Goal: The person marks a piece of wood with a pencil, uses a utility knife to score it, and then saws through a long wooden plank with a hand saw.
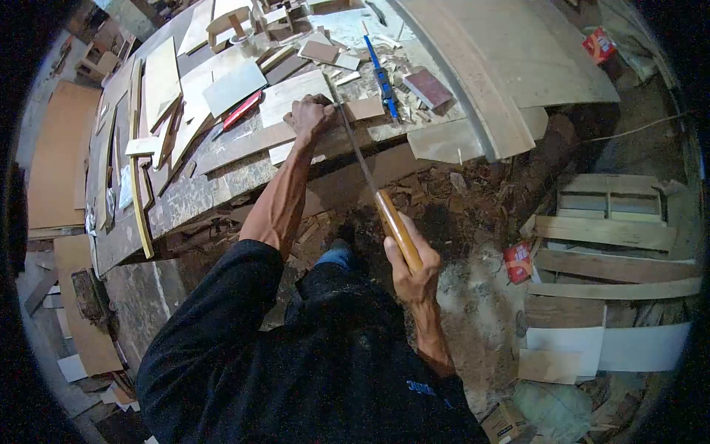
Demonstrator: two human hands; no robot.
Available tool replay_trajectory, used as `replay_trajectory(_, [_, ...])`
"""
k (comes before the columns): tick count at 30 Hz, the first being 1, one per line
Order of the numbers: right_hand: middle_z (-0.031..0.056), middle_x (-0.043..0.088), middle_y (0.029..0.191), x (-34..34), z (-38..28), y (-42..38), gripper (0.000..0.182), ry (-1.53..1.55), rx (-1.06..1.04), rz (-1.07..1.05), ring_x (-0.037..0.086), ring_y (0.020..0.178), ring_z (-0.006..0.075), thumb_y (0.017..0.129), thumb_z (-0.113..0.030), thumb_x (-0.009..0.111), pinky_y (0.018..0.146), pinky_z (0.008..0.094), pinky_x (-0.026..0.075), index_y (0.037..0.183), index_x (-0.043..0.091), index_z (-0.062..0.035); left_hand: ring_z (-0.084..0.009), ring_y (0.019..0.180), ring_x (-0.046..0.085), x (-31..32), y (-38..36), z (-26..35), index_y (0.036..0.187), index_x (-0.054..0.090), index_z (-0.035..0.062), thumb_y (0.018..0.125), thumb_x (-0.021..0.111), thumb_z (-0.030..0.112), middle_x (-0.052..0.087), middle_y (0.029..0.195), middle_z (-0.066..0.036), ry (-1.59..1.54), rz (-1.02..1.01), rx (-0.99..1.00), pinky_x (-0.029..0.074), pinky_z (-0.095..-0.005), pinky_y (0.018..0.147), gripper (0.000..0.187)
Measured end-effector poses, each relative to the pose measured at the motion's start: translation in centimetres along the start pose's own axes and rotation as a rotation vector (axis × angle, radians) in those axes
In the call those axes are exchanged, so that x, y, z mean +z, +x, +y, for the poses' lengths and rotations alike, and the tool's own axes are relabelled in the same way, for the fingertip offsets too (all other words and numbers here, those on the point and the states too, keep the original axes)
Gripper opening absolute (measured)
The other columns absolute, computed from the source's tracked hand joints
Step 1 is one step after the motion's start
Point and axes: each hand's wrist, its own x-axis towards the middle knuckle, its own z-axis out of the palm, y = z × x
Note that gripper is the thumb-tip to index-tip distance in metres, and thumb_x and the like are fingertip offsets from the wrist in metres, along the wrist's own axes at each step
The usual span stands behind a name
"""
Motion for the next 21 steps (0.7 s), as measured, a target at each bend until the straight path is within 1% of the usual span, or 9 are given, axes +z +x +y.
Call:
replay_trajectory(1, [0.0178,0.065,0.112,-0.1,0.8,-0.6,0.038,0.039,0.067,-0.011,0.064,0.103,0.0248,0.09,-0.012,0.058,0.088,0.0317,0.049,0.126,0.057,-0.0004,-0.0257,0.109,0.054,-0.3,-0.2,0.2,0.098,0.074,0.0265,0.075,0.07,0.048,0.065,0.107,-0.001,0.0,0.005,0.003,0.031,-0.0517,0.093,0.032])
replay_trajectory(4, [0.0166,0.066,0.111,0.9,1.0,1.2,0.036,0.022,-0.028,0.001,0.065,0.1,0.0247,0.091,-0.014,0.057,0.086,0.0319,0.049,0.125,0.058,-0.0008,-0.0259,0.108,0.055,-0.2,-0.3,0.2,0.098,0.074,0.0264,0.076,0.069,0.047,0.065,0.106,-0.001,0.007,0.013,0.012,0.031,-0.0517,0.093,0.03])
replay_trajectory(8, [0.0163,0.067,0.108,2.0,2.1,3.6,0.036,0.032,0.032,-0.033,0.066,0.095,0.0243,0.091,-0.015,0.057,0.082,0.0327,0.05,0.124,0.058,-0.0011,-0.0264,0.107,0.055,-0.6,-0.1,0.4,0.097,0.074,0.026,0.075,0.069,0.047,0.065,0.105,-0.002,0.015,-0.021,-0.004,0.033,-0.052,0.092,0.03])
replay_trajectory(9, [0.0166,0.067,0.108,1.6,1.7,3.2,0.035,0.021,0.05,-0.037,0.066,0.095,0.0244,0.091,-0.015,0.057,0.081,0.0329,0.05,0.123,0.059,-0.0012,-0.027,0.107,0.055,-1.1,-0.5,0.6,0.096,0.075,0.0257,0.075,0.069,0.045,0.065,0.106,-0.002,0.003,-0.035,0.001,0.033,-0.0523,0.092,0.029])
replay_trajectory(11, [0.0175,0.067,0.108,0.4,-0.4,2.1,0.035,0.057,0.161,-0.075,0.065,0.096,0.0242,0.091,-0.015,0.057,0.081,0.0337,0.05,0.124,0.059,-0.0013,-0.0273,0.107,0.055,-1.1,-0.4,0.7,0.096,0.075,0.0262,0.076,0.068,0.044,0.065,0.106,-0.002,-0.008,-0.037,0.012,0.033,-0.0524,0.093,0.027])
replay_trajectory(14, [0.017,0.067,0.106,-0.2,1.9,-0.6,0.035,0.025,-0.006,0.03,0.065,0.093,0.0229,0.091,-0.014,0.057,0.08,0.0338,0.05,0.124,0.058,-0.0011,-0.0275,0.108,0.054,-1.4,-0.6,0.6,0.096,0.075,0.0271,0.076,0.068,0.045,0.066,0.107,-0.002,-0.001,-0.042,0.0,0.033,-0.052,0.094,0.028])
replay_trajectory(17, [0.0162,0.066,0.106,0.7,0.2,1.4,0.036,0.032,0.027,-0.025,0.064,0.093,0.0219,0.09,-0.012,0.058,0.082,0.0326,0.05,0.124,0.057,0.0005,-0.0277,0.108,0.055,-0.8,-0.3,0.5,0.097,0.074,0.0261,0.076,0.07,0.046,0.065,0.108,-0.002,0.033,-0.021,0.001,0.034,-0.0523,0.094,0.029])
replay_trajectory(20, [0.0168,0.066,0.107,1.8,0.7,3.4,0.035,0.054,0.056,-0.065,0.064,0.094,0.0227,0.09,-0.01,0.058,0.084,0.0326,0.05,0.123,0.057,0.0021,-0.028,0.108,0.055,-1.0,-0.1,0.4,0.098,0.074,0.0256,0.078,0.07,0.045,0.065,0.109,-0.003,0.01,-0.07,-0.011,0.034,-0.0529,0.094,0.029])
replay_trajectory(21, [0.0168,0.066,0.106,2.0,0.6,3.5,0.035,0.05,0.044,-0.049,0.065,0.094,0.0227,0.09,-0.01,0.058,0.084,0.0327,0.05,0.122,0.057,0.0022,-0.0279,0.109,0.055,-1.0,-0.1,0.6,0.098,0.074,0.025,0.078,0.07,0.046,0.064,0.11,-0.003,0.033,-0.072,-0.027,0.034,-0.0531,0.094,0.03])
